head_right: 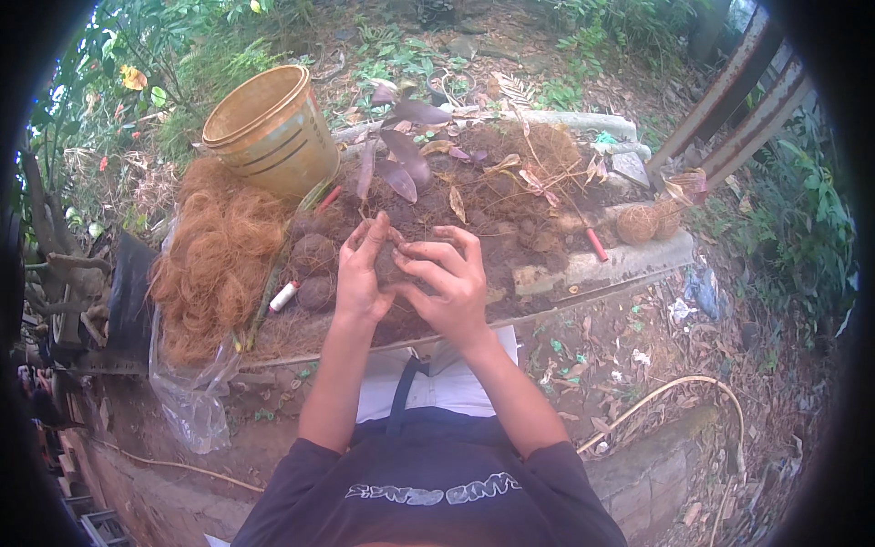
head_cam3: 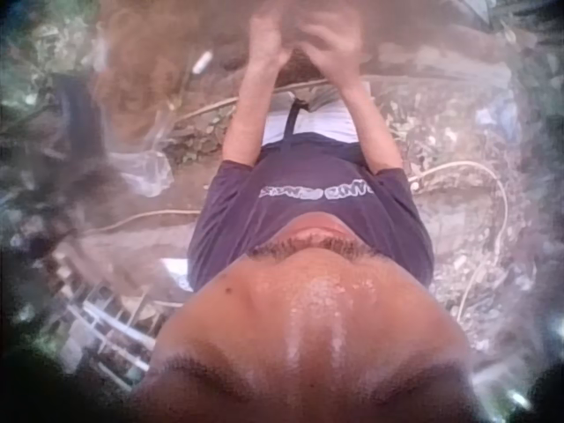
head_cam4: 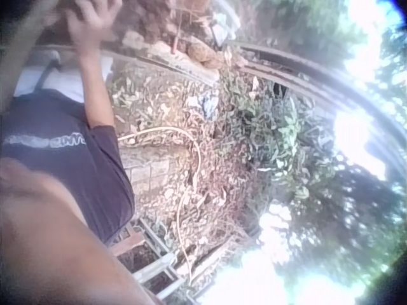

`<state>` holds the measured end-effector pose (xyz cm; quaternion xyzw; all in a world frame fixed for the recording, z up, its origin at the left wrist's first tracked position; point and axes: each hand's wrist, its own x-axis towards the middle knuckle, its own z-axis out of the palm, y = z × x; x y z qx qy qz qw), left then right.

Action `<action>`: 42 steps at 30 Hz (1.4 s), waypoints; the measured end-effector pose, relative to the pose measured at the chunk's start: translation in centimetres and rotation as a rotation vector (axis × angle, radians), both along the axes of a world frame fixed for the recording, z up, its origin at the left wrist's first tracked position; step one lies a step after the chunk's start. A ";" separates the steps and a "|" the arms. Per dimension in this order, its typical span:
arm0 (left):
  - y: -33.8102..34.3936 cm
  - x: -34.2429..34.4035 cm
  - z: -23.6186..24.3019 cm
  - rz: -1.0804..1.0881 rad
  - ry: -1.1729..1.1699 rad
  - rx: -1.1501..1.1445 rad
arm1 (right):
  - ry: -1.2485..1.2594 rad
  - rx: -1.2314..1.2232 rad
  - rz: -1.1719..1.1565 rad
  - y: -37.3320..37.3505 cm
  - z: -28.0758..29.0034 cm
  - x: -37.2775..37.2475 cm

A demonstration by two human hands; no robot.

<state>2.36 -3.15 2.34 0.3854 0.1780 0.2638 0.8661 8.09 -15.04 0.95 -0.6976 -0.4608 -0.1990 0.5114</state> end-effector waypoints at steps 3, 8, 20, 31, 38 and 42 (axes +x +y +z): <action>-0.2 0.1 0.3 0.014 0.011 0.128 | 0.048 0.030 -0.044 0.1 -0.3 -0.4; -0.3 -0.1 1.8 -0.076 -0.033 -0.015 | 0.357 0.151 0.036 0.1 -1.1 0.2; -0.6 -0.5 0.0 -0.098 -0.118 -0.008 | -0.011 -0.061 -0.072 -0.5 0.9 0.2; -0.1 -1.1 -0.3 -0.084 -0.098 0.221 | -0.124 -0.004 -0.026 0.1 0.1 -0.1; -0.8 -1.2 0.5 -0.025 -0.135 0.129 | -0.116 -0.006 -0.023 0.1 0.6 -0.4; -0.3 -1.4 -0.9 -0.059 -0.107 0.224 | -0.081 0.026 -0.032 0.1 -0.1 -0.8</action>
